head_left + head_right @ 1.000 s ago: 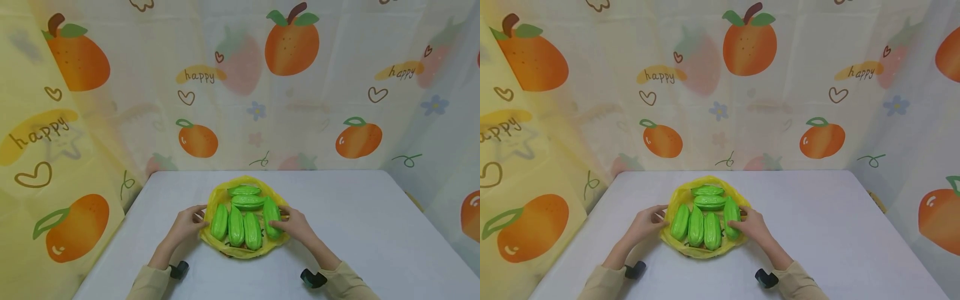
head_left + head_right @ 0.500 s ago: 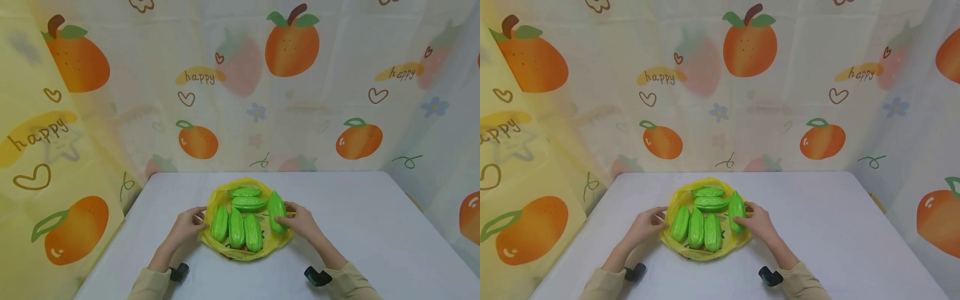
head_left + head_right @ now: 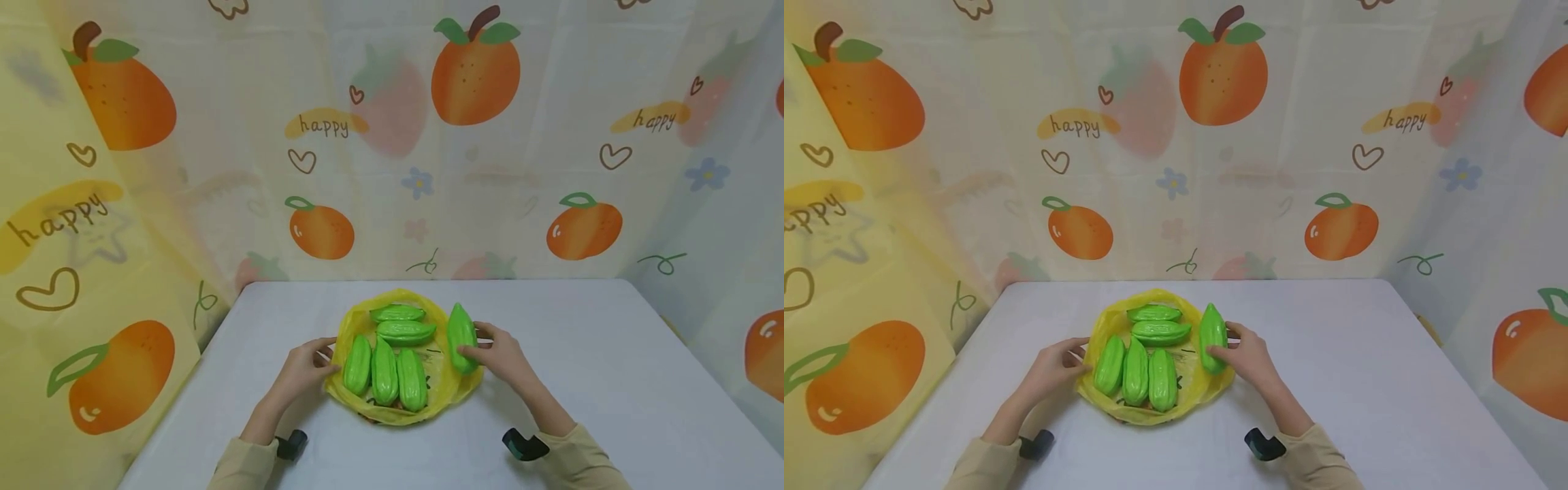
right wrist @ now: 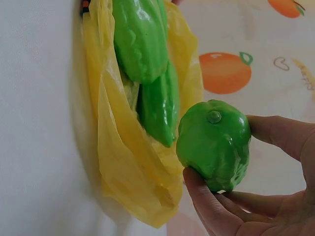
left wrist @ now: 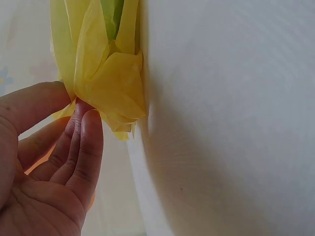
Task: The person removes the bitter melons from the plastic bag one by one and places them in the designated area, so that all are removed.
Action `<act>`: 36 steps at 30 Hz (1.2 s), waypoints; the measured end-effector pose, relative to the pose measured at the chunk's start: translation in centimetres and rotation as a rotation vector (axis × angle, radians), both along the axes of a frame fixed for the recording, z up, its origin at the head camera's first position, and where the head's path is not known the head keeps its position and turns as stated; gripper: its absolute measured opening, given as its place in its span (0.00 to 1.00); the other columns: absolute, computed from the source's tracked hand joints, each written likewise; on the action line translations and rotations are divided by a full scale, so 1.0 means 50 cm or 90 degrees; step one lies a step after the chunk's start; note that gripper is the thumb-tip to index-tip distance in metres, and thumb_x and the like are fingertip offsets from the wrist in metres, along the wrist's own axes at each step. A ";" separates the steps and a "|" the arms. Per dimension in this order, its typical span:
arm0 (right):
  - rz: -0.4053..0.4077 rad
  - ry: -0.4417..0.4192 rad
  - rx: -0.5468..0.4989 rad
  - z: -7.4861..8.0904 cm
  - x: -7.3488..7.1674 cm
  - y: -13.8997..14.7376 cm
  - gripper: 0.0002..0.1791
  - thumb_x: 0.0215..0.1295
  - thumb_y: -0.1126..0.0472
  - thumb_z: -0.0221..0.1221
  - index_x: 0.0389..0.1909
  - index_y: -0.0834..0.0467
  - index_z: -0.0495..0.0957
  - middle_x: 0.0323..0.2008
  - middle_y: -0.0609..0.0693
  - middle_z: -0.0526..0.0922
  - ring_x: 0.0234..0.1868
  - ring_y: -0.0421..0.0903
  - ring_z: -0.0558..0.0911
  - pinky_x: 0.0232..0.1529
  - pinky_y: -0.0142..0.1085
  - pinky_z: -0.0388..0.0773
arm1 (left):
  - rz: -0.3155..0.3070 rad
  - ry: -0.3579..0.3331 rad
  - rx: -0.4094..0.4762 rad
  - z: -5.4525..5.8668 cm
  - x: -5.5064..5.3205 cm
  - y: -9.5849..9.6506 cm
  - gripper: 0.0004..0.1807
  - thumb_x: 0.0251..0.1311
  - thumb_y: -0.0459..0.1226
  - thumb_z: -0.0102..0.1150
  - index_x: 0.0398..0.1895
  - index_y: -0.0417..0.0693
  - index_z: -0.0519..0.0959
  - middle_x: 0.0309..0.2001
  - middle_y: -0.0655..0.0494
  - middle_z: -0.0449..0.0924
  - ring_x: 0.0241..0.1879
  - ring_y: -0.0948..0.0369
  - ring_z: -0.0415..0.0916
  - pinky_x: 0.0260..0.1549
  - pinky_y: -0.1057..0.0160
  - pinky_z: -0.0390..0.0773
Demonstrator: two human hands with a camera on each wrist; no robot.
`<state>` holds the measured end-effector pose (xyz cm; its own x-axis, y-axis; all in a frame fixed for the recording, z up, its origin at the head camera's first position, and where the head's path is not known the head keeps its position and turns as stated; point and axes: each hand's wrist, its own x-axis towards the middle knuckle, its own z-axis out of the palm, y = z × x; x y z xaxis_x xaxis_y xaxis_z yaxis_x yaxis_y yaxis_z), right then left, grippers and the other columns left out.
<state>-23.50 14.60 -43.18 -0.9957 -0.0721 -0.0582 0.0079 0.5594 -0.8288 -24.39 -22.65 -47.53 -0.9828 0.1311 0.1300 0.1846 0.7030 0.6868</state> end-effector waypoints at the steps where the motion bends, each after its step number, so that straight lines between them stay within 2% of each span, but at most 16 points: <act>1: -0.001 0.000 -0.002 0.001 0.000 0.003 0.42 0.56 0.49 0.65 0.66 0.66 0.62 0.60 0.68 0.71 0.56 0.62 0.76 0.47 0.43 0.81 | -0.001 0.001 0.001 0.001 0.000 0.000 0.28 0.48 0.32 0.70 0.56 0.43 0.77 0.36 0.54 0.80 0.32 0.63 0.79 0.32 0.65 0.80; 13: -0.018 0.005 -0.005 0.003 -0.009 0.033 0.42 0.57 0.49 0.65 0.68 0.64 0.60 0.60 0.68 0.71 0.57 0.63 0.76 0.47 0.43 0.81 | 0.002 0.001 0.004 0.004 0.004 0.002 0.28 0.48 0.32 0.70 0.57 0.45 0.77 0.36 0.55 0.80 0.32 0.63 0.78 0.32 0.65 0.79; 20: -0.024 -0.006 -0.028 0.002 -0.012 0.049 0.43 0.57 0.50 0.65 0.69 0.63 0.59 0.62 0.69 0.69 0.59 0.63 0.74 0.46 0.43 0.81 | 0.000 0.001 0.002 0.002 0.003 0.001 0.28 0.49 0.33 0.70 0.57 0.45 0.76 0.36 0.55 0.80 0.32 0.64 0.78 0.32 0.65 0.79; 36: -0.035 -0.014 -0.009 0.006 -0.019 0.084 0.43 0.58 0.49 0.64 0.69 0.63 0.57 0.63 0.69 0.67 0.61 0.64 0.71 0.47 0.43 0.81 | -0.003 0.008 -0.003 0.000 0.002 0.000 0.28 0.48 0.32 0.70 0.56 0.45 0.77 0.35 0.56 0.80 0.31 0.64 0.77 0.31 0.66 0.79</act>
